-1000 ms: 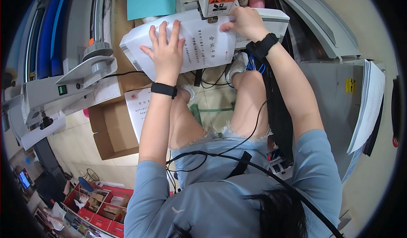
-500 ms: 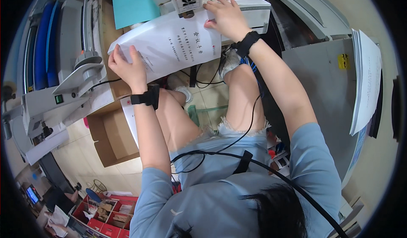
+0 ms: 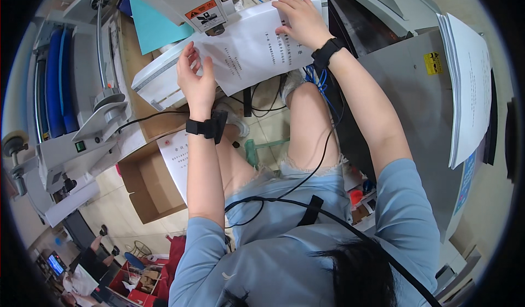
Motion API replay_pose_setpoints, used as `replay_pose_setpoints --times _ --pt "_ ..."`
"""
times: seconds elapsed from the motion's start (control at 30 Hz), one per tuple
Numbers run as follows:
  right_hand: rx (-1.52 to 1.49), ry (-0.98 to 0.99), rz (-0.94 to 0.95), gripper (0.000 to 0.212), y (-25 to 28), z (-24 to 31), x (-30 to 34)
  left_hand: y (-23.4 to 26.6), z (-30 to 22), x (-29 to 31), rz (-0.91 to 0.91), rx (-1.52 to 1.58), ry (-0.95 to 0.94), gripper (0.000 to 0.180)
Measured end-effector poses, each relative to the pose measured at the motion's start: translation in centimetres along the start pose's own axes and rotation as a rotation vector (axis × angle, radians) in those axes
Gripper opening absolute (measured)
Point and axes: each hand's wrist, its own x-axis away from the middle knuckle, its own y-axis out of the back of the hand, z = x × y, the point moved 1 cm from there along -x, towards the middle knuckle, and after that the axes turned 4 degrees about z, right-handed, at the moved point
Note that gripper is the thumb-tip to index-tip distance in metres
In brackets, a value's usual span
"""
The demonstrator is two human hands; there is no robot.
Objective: Binding several documents using a glue binding machine and then sorting them on a table.
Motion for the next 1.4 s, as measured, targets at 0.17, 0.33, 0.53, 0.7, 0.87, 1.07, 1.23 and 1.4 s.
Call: replay_pose_setpoints --times 0.17,0.33,0.53,0.7,0.87,1.07,1.23,1.4 --pt "0.067 -0.032 0.287 0.074 0.4 3.4 -3.3 0.8 0.3 -0.4 0.059 -0.055 -0.057 0.047" --pt "0.033 0.003 0.263 0.081 -0.7 3.7 -3.9 1.1 -0.4 -4.4 0.058 -0.754 -0.371 0.032" --pt "0.06 0.025 0.272 0.085 -0.4 3.9 -3.7 1.6 0.8 -6.1 0.322 -0.848 -0.23 0.035" --pt "0.081 0.03 0.261 0.086 -0.6 3.9 -3.7 1.7 0.8 -6.0 0.354 -0.862 -0.216 0.041" --pt "0.083 0.017 0.278 0.088 -0.8 3.9 -3.6 1.6 1.2 -5.7 0.325 -0.852 -0.234 0.045" --pt "0.038 -0.007 0.188 0.076 -1.2 4.0 -3.7 1.3 1.3 -5.2 0.232 -0.799 -0.28 0.046" --pt "-0.06 0.057 -0.077 0.047 -0.5 5.1 -2.5 1.4 0.8 -2.8 0.008 -0.639 -0.377 0.029" --pt "-0.097 0.234 -0.289 0.016 4.4 10.6 3.4 7.8 -3.6 4.6 -0.034 -0.311 -0.575 0.021"
